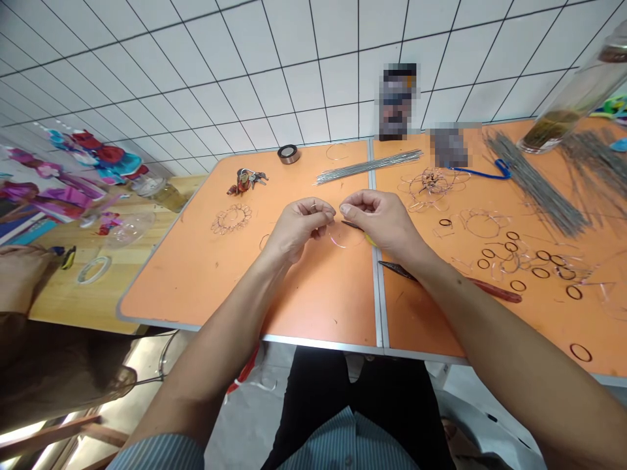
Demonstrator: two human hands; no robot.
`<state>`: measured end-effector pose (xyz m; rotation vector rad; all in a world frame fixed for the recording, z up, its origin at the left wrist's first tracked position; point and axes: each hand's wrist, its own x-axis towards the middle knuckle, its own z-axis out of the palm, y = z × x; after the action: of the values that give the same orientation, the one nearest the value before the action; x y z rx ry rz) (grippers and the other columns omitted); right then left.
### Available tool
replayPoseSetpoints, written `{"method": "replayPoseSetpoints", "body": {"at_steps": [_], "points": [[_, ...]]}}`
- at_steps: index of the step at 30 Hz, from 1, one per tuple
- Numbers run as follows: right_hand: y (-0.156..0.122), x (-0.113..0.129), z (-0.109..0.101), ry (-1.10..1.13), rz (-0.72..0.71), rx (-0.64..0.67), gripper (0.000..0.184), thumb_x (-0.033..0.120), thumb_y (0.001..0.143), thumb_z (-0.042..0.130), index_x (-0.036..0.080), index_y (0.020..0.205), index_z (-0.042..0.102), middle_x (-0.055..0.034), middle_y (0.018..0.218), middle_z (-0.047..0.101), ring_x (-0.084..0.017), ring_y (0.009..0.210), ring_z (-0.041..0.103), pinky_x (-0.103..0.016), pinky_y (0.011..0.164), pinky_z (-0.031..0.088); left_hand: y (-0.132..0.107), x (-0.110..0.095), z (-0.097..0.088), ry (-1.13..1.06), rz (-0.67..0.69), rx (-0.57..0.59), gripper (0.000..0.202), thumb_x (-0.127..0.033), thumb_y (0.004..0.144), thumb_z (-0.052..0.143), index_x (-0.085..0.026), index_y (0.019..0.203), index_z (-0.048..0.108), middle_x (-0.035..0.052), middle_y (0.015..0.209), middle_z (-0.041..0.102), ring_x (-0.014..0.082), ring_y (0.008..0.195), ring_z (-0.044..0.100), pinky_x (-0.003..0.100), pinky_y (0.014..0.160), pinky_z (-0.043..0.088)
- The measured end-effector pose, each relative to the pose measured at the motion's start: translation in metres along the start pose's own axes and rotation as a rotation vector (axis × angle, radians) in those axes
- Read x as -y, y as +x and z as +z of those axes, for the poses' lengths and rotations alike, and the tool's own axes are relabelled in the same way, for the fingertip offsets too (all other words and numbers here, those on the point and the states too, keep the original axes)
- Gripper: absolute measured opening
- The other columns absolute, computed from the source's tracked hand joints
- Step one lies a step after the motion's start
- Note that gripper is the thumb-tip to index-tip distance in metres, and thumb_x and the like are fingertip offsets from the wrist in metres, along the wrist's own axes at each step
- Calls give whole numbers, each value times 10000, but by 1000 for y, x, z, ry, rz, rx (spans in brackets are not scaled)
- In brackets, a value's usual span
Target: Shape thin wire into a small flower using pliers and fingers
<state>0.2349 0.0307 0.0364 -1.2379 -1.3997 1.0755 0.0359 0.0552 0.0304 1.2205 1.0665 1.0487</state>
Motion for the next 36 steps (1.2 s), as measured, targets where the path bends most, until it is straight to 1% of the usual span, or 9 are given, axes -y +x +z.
{"method": "replayPoseSetpoints", "body": {"at_steps": [3,6,9,13,17,22,26,30,36], "points": [[0,0,2,-102,-51,12,93,318,886,885,236,888,842,-41,899,816,-208,832,691,-353,772,553,0,1,1,37,9,43,78,-213,696,794,-192,764,763,-13,720,697,77,579,505,241,560,389],[1,-4,4,-110,-59,-2,56,271,878,867,237,872,823,-36,878,805,-203,812,689,-347,754,542,0,2,1,9,-5,55,132,-219,698,818,-199,822,779,-7,749,728,83,591,513,248,571,396],[1,-4,5,-52,-26,-50,71,246,887,859,245,843,803,-44,884,800,-209,832,709,-341,763,574,0,2,1,-43,-30,49,170,-243,722,837,-211,880,781,22,794,779,103,612,541,259,594,420],[-1,-1,5,-26,-14,-108,102,222,897,852,252,825,787,-40,853,766,-198,794,675,-331,724,564,-1,1,0,-57,-68,57,143,-300,768,848,-213,850,770,50,805,793,117,622,534,267,599,408],[0,0,7,-18,-22,-123,119,197,903,841,253,819,778,-31,835,749,-188,768,648,-332,714,540,-2,-1,1,-35,-87,67,135,-330,800,832,-215,799,761,54,796,792,122,637,532,264,619,403],[0,-1,7,13,-30,-139,107,179,902,836,243,837,780,-28,854,753,-180,779,662,-333,741,526,-4,-1,1,-6,-39,89,162,-335,814,812,-212,735,742,41,778,785,119,661,539,258,649,408],[0,-2,6,-5,-39,-124,97,204,899,842,244,834,782,-29,851,760,-185,783,671,-337,742,536,-2,3,2,-30,37,113,232,-382,847,873,-202,757,757,39,772,787,112,669,550,262,678,436],[0,-3,5,-19,-44,-112,103,240,896,863,252,828,786,-37,851,772,-200,795,681,-342,736,559,0,8,1,-41,70,111,287,-447,867,926,-201,802,793,44,783,794,121,687,578,273,696,459],[-1,-3,5,-21,-39,-117,95,226,896,858,248,831,792,-38,859,772,-182,772,661,-334,715,546,2,10,2,-38,103,84,263,-432,911,935,-206,838,824,26,742,757,124,677,568,278,690,455]]}}
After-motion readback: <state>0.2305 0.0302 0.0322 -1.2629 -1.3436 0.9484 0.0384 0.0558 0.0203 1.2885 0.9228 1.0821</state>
